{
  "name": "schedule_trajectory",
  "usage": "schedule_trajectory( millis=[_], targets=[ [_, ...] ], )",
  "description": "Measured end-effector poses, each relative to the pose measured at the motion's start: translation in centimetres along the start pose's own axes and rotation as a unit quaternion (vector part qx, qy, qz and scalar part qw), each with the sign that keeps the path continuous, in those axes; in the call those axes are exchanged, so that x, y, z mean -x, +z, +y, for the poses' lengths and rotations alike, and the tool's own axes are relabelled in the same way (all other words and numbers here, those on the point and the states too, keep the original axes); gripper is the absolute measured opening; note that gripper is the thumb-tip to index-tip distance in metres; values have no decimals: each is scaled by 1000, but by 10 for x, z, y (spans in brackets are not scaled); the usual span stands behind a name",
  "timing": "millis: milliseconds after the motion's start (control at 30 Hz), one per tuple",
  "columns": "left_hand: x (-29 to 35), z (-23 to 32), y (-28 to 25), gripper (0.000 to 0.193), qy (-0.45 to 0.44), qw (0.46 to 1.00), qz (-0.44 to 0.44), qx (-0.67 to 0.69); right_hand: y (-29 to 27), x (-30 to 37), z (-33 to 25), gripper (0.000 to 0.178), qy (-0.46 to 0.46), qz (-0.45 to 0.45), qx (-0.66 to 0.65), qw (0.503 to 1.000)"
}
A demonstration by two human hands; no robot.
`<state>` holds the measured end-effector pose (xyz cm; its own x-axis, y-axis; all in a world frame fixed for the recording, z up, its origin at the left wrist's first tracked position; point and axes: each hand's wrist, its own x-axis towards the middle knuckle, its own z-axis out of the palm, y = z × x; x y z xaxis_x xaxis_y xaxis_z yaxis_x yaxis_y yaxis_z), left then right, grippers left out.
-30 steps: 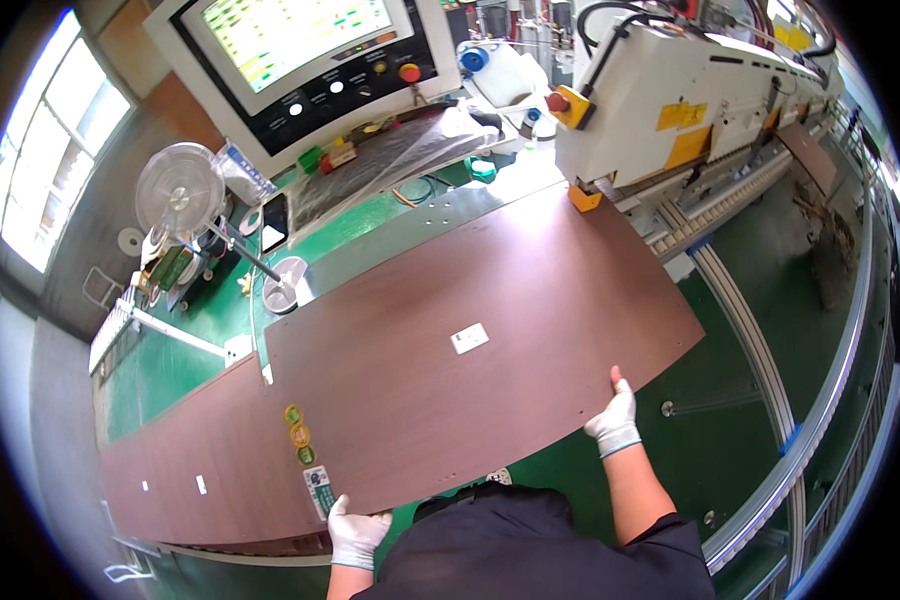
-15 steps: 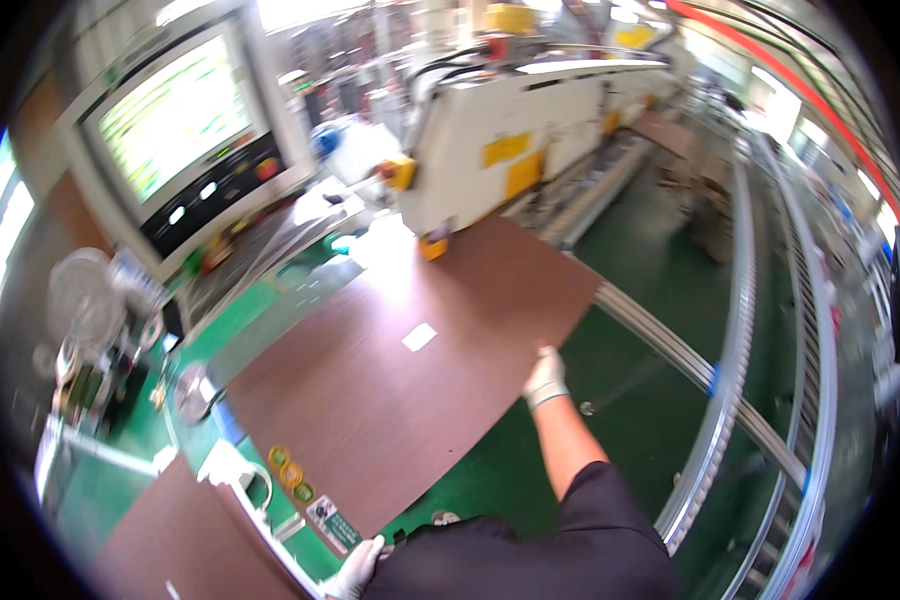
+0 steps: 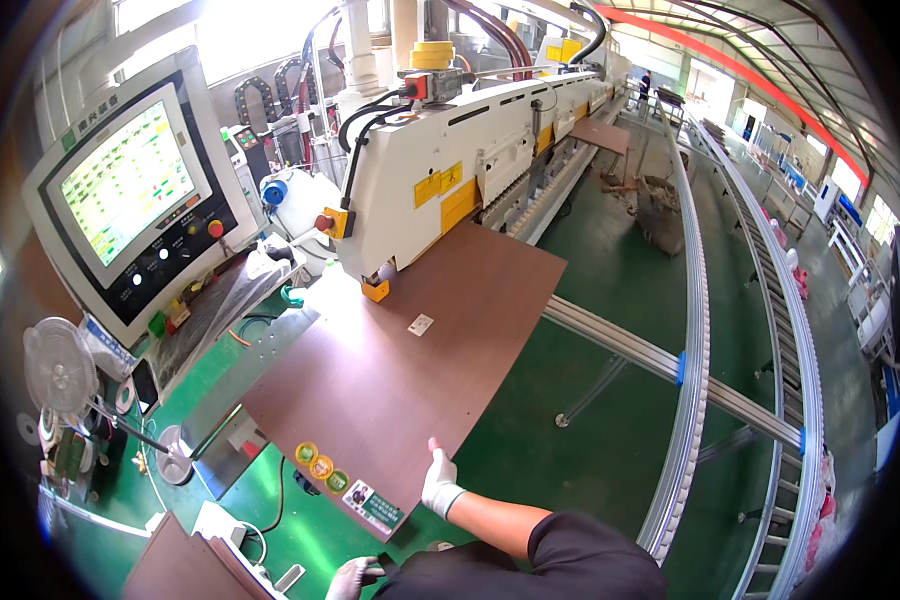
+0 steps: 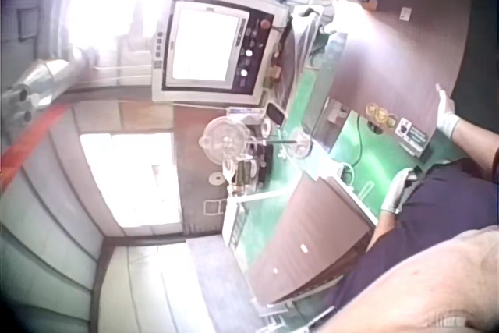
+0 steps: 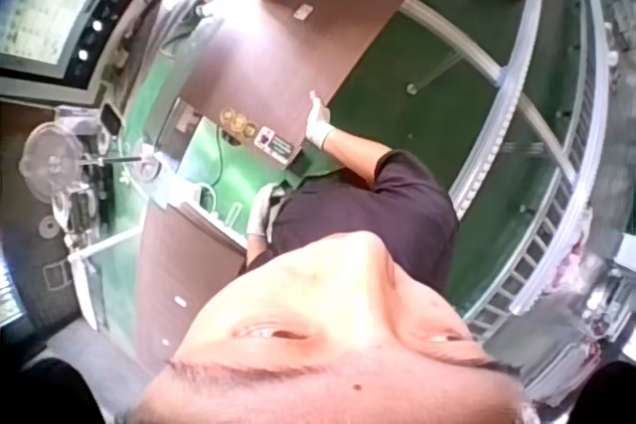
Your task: The person picks up wooden panels from a stack and feeds them one at a time into a large woodworking machine, repeating the process for multiple panels.
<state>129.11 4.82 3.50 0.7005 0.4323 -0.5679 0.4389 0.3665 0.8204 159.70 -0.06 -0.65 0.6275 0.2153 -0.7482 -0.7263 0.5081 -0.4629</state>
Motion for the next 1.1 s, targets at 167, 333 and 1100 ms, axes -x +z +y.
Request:
schedule_trajectory(
  millis=[167,333,1100],
  targets=[
    [27,-83,-56,41,-68,988,79,-117,-1,-65,-19,52,-1,-85,-67,994],
    [69,-146,-64,40,-159,967,87,-176,-14,-91,-58,52,-57,-64,-87,993],
    [249,-365,-8,37,-89,866,491,18,-120,187,295,61,306,-523,645,466]
  ],
)
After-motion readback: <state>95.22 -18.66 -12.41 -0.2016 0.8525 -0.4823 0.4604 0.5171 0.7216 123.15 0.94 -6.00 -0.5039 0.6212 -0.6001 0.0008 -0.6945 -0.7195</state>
